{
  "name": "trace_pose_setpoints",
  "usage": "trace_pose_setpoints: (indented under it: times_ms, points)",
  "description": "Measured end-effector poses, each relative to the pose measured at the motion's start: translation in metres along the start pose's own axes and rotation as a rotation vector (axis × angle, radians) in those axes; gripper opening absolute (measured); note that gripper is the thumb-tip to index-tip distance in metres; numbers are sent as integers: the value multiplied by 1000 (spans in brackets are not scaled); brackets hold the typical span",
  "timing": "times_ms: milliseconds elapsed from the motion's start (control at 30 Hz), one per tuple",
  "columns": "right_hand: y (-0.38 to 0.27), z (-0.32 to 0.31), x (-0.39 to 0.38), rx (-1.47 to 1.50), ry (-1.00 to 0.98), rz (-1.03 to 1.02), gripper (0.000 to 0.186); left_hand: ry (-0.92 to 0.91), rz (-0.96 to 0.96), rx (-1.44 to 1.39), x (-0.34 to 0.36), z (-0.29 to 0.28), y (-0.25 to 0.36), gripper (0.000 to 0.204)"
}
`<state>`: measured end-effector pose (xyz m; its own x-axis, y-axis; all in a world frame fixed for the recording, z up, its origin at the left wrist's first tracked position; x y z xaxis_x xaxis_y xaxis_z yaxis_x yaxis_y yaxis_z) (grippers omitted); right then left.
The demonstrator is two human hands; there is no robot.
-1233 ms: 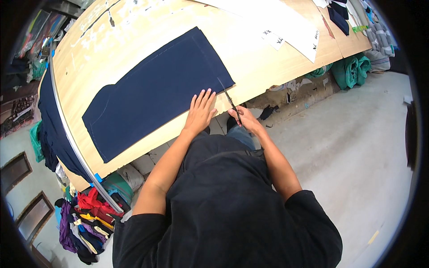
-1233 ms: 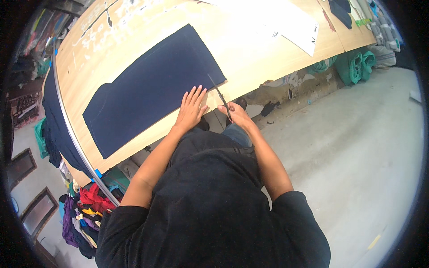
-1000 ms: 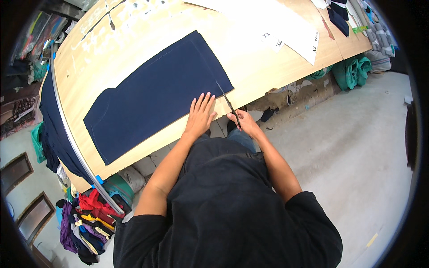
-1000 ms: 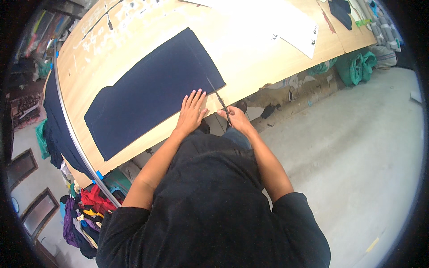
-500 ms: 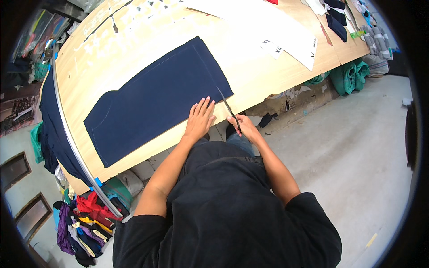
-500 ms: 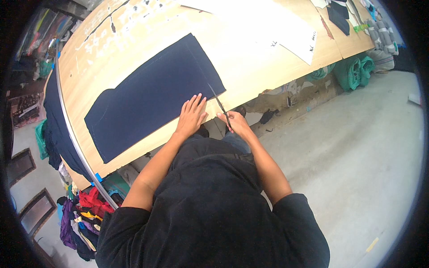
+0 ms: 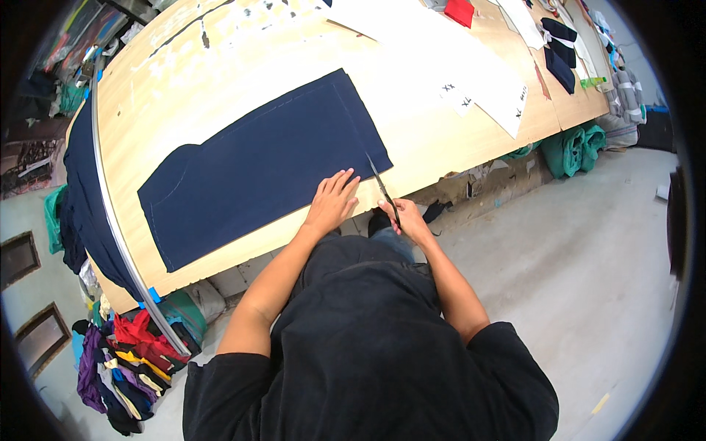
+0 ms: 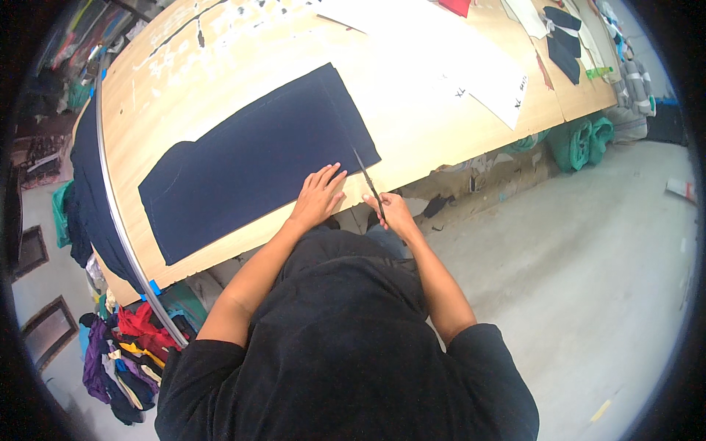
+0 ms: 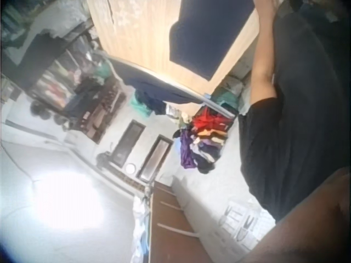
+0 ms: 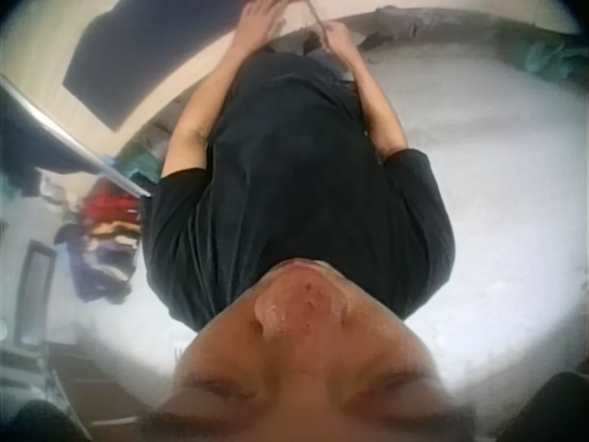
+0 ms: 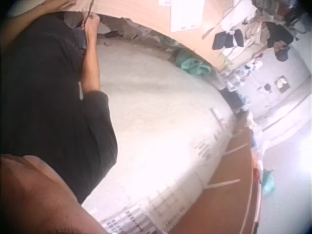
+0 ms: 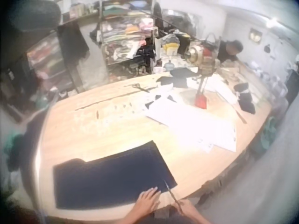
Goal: The person cuts a red fabric piece with scissors, then sets it aside. They place a white paper pattern on a dark blue fabric sheet, align it, and cut the blue fabric along the pattern edge. The cut blue piece remains on the table.
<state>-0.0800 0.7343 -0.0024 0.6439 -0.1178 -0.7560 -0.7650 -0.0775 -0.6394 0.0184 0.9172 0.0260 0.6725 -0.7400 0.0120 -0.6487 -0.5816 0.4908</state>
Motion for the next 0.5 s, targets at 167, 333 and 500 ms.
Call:
trace_pose_setpoints:
  times_ms: [167,333,500]
  points:
    - [-13,3,19,23,9,-33,61,18,6,-65,4,-6,-1,54]
    - [-15,0,13,-62,59,-101,60,-15,10,-138,9,-8,-9,51]
    - [-22,1,10,-52,28,-31,60,-61,-19,-174,12,-6,-17,50]
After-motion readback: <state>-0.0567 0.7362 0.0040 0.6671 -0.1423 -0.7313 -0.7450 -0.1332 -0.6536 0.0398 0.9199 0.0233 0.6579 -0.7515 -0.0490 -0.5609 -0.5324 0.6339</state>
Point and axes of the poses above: each hand's wrist, its own x-axis towards the middle knuckle, its own z-axis out of the palm, y = z × x, the point moved 9 cm from there along x, towards the middle knuckle, and after that the axes turned 2 degrees about -y, right-handed, at the moved point
